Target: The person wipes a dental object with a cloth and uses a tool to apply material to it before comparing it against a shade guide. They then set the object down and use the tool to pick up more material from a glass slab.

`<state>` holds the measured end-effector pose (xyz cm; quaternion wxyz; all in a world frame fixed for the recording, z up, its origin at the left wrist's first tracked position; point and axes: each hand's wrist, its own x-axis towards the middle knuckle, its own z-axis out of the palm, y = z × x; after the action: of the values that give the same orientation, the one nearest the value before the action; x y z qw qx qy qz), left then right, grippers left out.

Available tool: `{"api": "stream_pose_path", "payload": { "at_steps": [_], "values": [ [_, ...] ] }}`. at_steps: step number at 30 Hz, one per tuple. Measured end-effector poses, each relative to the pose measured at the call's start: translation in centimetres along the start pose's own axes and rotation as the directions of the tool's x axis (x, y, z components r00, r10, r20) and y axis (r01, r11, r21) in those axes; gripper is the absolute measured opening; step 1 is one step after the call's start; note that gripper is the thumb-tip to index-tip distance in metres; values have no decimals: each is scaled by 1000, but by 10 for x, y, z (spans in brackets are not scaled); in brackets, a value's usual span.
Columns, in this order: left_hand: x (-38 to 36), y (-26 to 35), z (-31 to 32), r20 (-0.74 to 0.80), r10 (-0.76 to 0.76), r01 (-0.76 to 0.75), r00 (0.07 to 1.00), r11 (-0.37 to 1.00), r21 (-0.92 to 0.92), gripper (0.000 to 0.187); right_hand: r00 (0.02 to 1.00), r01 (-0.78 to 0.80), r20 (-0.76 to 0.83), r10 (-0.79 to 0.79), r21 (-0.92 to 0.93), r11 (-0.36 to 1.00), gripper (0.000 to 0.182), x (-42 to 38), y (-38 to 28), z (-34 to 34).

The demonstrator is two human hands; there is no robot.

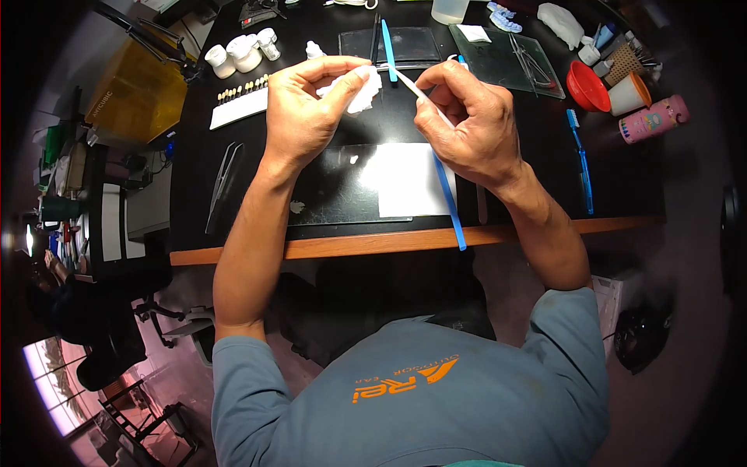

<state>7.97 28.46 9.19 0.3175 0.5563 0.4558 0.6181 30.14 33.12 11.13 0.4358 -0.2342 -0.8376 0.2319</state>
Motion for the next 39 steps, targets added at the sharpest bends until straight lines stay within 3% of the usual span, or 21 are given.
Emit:
{"api": "stream_pose_path", "payload": {
  "at_steps": [6,9,18,21,30,39],
  "values": [
    [-2,7,6,50,21,-21,999,1000,-1,19,998,56,14,-56,21,998,13,-4,4,5],
    [-3,3,5,76,52,-55,996,998,39,26,1000,-14,28,13,44,999,11,-4,1,5],
    [-3,-6,4,44,162,-166,986,975,147,17,996,-51,76,49,15,999,11,-2,0,0],
    [-5,-1,4,88,134,-149,987,970,191,18,997,27,70,-28,17,999,6,-4,7,1],
    [-4,-3,3,103,144,-166,984,955,247,17,992,-95,85,97,-28,995,13,-2,1,-4],
    [-1,-10,2,43,146,-152,988,969,194,18,999,22,50,-20,-30,999,7,-3,5,-2]
  ]
}}
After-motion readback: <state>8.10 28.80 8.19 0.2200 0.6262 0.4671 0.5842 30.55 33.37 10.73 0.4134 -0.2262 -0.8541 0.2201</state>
